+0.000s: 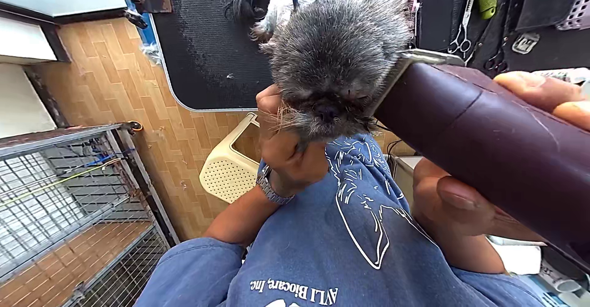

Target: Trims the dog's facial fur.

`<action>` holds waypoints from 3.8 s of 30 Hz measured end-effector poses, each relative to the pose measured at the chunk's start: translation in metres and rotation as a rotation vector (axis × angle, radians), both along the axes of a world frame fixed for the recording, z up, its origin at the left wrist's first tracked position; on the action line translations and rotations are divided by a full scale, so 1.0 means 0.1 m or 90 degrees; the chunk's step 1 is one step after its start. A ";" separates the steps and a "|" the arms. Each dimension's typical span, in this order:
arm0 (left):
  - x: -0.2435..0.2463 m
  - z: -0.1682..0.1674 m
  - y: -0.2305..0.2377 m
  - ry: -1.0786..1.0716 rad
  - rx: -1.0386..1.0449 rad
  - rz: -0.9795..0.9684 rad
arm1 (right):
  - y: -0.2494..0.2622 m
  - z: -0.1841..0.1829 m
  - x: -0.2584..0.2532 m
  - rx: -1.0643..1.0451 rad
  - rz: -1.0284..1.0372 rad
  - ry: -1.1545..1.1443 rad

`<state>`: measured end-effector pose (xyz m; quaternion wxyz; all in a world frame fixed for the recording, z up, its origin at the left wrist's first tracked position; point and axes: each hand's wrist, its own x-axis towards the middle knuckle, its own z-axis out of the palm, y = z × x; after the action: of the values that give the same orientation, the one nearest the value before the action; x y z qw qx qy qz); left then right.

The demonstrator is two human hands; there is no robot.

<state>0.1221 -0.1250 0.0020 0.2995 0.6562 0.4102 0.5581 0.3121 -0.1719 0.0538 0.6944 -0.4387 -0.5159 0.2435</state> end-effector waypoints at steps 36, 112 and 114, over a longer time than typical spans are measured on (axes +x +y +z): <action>0.01 0.00 -0.02 -0.001 0.014 0.003 | 0.21 0.12 -0.12 0.040 0.032 -0.011; 0.09 -0.09 0.09 -0.062 0.022 0.040 | 0.07 0.19 0.16 0.033 -0.108 -0.097; 0.06 -0.06 0.08 -0.067 0.004 0.046 | 0.12 0.19 0.26 -0.009 -0.126 -0.014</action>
<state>0.1286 -0.1171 -0.0040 0.2988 0.6114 0.4155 0.6036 0.3386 -0.1603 0.0730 0.7063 -0.4953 -0.4754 0.1726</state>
